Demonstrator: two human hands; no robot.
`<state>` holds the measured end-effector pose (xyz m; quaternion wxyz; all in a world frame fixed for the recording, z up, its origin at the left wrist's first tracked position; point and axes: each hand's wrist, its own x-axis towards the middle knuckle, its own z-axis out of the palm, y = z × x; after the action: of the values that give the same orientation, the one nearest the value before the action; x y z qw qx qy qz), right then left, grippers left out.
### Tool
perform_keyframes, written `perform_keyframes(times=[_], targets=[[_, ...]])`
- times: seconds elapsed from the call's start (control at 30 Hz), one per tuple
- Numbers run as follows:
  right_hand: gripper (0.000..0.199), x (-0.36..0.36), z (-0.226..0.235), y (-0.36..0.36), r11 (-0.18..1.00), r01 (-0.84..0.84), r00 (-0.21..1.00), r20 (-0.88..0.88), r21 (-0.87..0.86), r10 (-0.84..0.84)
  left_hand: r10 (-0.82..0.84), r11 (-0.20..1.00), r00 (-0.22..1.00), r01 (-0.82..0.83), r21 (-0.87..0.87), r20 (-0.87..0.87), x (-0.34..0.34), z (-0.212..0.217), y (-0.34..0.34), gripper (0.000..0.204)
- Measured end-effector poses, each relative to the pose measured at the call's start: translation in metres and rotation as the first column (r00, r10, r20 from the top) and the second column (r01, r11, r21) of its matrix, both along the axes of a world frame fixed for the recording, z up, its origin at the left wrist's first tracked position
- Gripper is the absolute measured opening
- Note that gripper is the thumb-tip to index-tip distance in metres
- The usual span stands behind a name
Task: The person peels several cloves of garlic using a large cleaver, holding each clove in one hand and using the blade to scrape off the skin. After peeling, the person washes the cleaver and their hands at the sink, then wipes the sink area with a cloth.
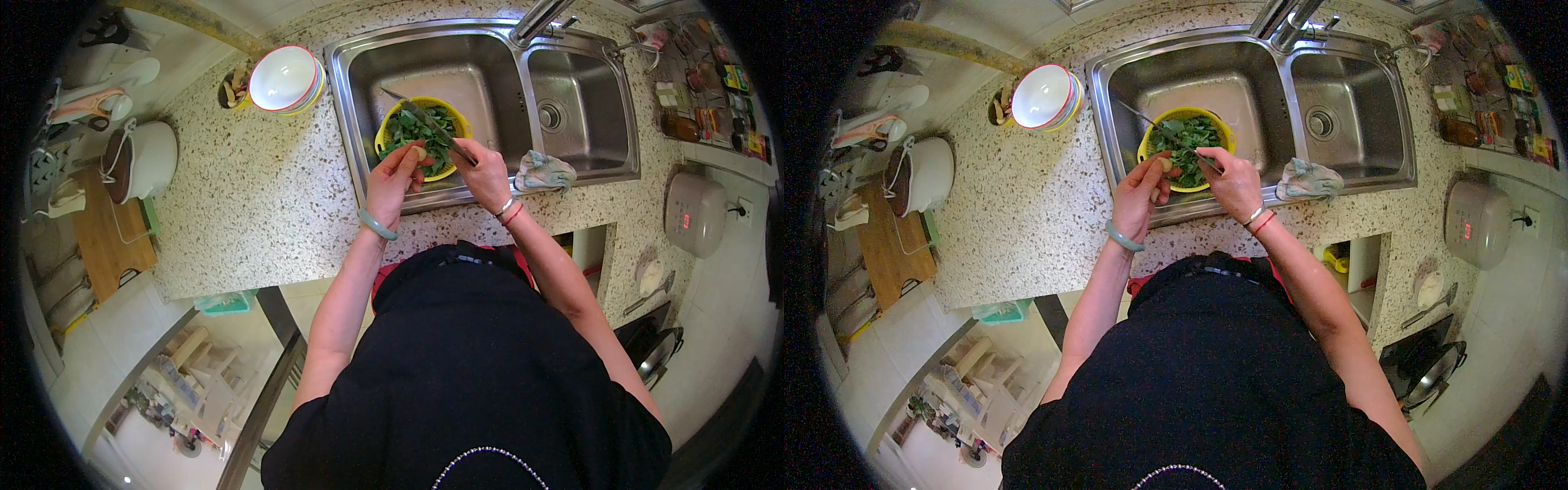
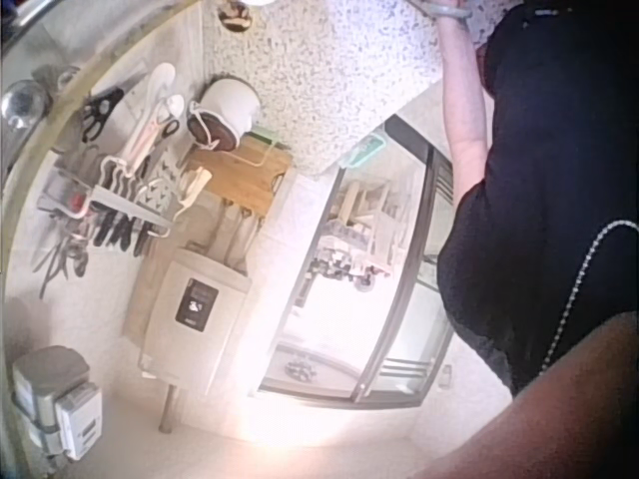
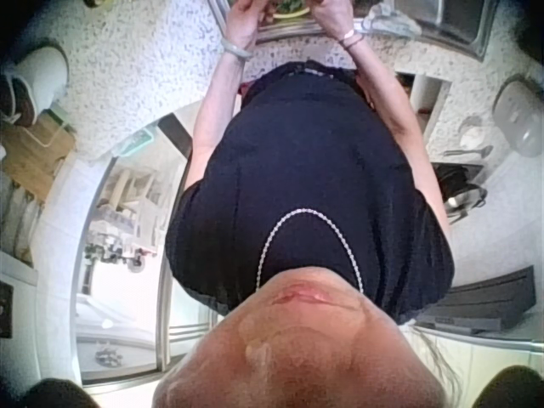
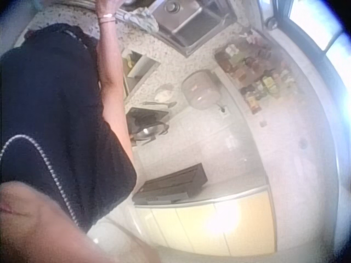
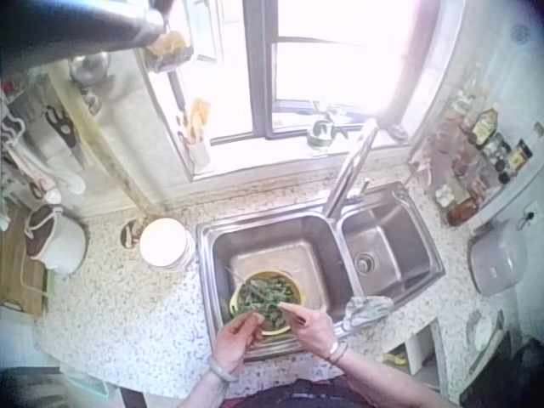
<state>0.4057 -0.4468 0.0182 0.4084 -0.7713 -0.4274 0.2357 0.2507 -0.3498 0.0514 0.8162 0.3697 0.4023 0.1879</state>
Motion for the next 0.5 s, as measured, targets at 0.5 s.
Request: perform_keyframes(times=[0.5], targets=[[0.03, 0.0, 0.016, -0.001, 0.992, -0.035, 0.995, 0.085, -0.125, 0.046, 0.0, 1.0, 0.998, -0.001, -0.011, -0.057, -0.004, -0.011, -0.006, 0.029]])
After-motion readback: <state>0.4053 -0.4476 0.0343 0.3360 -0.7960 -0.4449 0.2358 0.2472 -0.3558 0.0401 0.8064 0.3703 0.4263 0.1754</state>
